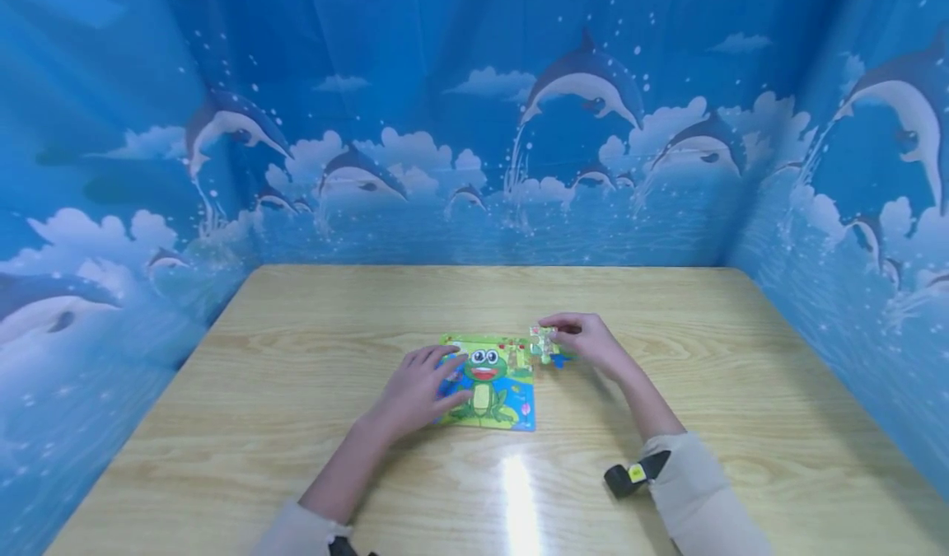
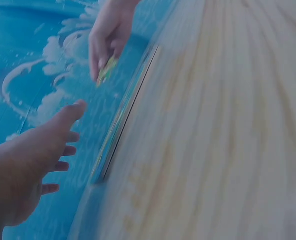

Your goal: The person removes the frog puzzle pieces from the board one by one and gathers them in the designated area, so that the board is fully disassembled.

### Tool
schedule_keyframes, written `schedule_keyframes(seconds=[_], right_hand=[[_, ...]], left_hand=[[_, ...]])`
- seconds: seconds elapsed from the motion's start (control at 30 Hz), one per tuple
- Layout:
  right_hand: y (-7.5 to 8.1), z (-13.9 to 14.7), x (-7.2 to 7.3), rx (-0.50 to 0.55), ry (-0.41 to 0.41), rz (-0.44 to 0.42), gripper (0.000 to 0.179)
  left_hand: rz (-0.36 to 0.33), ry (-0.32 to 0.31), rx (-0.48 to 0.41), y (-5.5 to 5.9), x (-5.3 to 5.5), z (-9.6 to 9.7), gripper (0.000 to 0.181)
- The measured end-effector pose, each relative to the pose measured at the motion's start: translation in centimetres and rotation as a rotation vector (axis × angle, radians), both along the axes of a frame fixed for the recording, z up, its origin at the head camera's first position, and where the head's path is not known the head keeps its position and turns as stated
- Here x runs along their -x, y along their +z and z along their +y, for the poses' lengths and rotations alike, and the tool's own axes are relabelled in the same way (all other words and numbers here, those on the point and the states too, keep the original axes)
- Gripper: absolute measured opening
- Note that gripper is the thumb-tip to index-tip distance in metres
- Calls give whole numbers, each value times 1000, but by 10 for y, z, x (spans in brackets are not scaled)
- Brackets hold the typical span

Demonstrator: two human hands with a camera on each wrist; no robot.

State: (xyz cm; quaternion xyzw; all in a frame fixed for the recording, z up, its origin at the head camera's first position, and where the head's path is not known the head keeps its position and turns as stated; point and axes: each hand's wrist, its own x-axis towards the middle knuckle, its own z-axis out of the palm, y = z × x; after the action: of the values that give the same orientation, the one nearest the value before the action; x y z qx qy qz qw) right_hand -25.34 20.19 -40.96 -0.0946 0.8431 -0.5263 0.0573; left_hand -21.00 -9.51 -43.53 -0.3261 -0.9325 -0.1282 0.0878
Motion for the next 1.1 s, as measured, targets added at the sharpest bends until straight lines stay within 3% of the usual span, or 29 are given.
schedule_keyframes(seconds=[0.2, 0.37, 1.1], right_hand=[[3, 22, -5, 18, 6, 2, 31], [5, 42, -7, -1, -7, 15, 32], [-11, 120, -9, -62, -52, 5, 38]], left_hand=[[-68, 18, 14, -6, -3, -26, 76], [-137, 25, 5, -9, -8, -36, 86], [-206, 57, -31, -15, -11, -35, 91]])
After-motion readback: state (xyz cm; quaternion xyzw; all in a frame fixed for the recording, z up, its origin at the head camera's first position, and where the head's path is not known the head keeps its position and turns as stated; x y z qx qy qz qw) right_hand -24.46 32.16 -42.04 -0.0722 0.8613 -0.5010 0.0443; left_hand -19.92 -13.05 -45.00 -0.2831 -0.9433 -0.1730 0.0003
